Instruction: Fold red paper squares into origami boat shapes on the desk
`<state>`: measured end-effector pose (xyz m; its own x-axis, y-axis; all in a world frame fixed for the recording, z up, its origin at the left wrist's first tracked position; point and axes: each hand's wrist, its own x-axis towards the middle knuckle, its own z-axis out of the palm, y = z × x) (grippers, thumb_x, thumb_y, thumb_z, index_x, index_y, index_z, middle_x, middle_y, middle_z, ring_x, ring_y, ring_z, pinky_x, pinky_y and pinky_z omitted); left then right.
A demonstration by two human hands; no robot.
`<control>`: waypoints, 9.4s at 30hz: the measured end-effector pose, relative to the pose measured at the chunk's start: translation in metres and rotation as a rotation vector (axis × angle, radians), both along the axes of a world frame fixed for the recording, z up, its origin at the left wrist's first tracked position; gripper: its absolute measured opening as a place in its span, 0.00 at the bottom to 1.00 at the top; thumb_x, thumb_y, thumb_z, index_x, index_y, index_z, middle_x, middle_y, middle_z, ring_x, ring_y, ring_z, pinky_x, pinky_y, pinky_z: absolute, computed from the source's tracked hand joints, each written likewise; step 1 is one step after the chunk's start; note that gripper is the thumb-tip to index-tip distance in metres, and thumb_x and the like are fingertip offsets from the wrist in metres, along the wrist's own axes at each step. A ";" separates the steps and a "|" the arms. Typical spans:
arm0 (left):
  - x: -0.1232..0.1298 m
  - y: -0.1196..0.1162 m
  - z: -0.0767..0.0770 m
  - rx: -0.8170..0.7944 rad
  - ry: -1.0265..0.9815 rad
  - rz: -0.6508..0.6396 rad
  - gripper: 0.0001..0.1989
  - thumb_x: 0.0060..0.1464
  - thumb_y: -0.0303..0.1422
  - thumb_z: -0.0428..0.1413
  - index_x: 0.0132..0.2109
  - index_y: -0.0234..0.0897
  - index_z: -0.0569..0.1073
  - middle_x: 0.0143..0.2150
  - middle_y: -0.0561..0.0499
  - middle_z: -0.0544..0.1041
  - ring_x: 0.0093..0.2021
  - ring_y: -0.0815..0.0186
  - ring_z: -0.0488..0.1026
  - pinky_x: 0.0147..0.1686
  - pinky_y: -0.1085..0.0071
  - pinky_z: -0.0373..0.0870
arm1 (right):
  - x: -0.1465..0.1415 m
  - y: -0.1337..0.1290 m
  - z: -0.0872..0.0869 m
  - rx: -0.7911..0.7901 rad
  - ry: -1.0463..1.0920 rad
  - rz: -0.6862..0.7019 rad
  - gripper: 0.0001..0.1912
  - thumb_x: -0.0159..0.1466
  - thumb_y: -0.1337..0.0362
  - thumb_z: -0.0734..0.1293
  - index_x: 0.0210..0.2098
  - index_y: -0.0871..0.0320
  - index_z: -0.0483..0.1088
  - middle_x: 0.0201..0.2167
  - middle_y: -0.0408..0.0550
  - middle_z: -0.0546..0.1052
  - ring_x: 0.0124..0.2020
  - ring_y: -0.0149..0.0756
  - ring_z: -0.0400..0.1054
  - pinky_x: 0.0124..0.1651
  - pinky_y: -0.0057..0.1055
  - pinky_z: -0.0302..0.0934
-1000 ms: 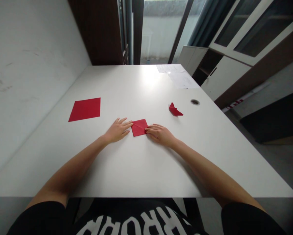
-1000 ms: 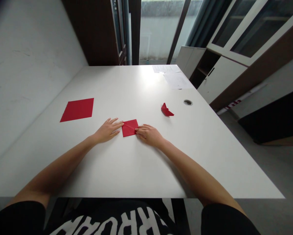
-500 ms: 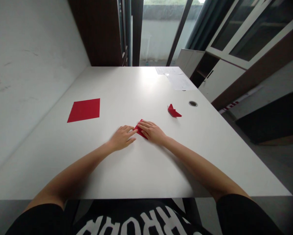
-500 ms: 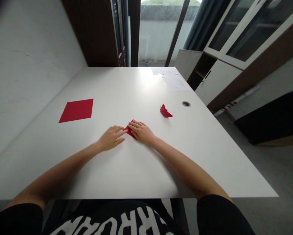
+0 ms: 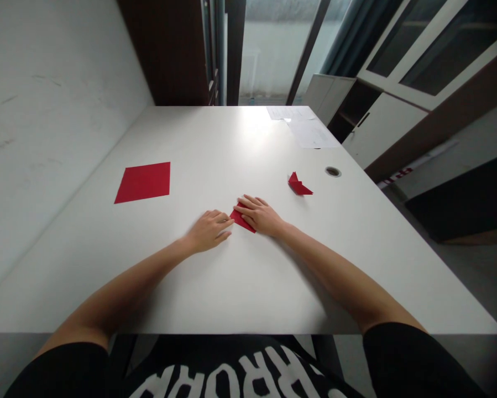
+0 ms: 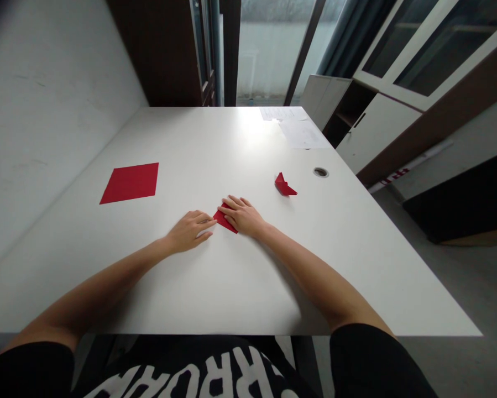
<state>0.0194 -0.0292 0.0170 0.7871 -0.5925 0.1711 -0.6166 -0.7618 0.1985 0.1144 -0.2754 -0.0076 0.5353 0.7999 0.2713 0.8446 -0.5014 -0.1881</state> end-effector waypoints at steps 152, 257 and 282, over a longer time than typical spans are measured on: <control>0.019 0.008 -0.014 -0.621 0.225 0.262 0.06 0.68 0.34 0.46 0.46 0.41 0.66 0.39 0.52 0.76 0.37 0.63 0.72 0.41 0.67 0.67 | -0.037 0.031 0.012 0.307 0.201 -0.020 0.34 0.62 0.51 0.73 0.63 0.54 0.60 0.56 0.58 0.72 0.57 0.51 0.66 0.61 0.50 0.59; 0.008 -0.005 0.001 -0.081 0.129 0.634 0.21 0.67 0.46 0.49 0.33 0.41 0.78 0.42 0.47 0.79 0.48 0.56 0.71 0.48 0.58 0.59 | -0.007 0.042 0.004 -0.064 0.141 -0.415 0.12 0.74 0.56 0.61 0.40 0.55 0.72 0.36 0.51 0.80 0.41 0.41 0.70 0.48 0.34 0.52; 0.012 -0.003 -0.005 0.070 0.021 0.590 0.19 0.70 0.39 0.46 0.36 0.38 0.76 0.41 0.45 0.78 0.44 0.58 0.74 0.42 0.62 0.60 | -0.017 0.038 0.007 0.036 0.236 -0.479 0.12 0.72 0.56 0.63 0.37 0.55 0.74 0.34 0.47 0.80 0.40 0.39 0.71 0.45 0.34 0.52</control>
<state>0.0312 -0.0322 0.0119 0.9898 -0.0628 0.1280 -0.0811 -0.9864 0.1431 0.0972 -0.2372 -0.0008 0.8882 0.4430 0.1223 0.4549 -0.8101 -0.3698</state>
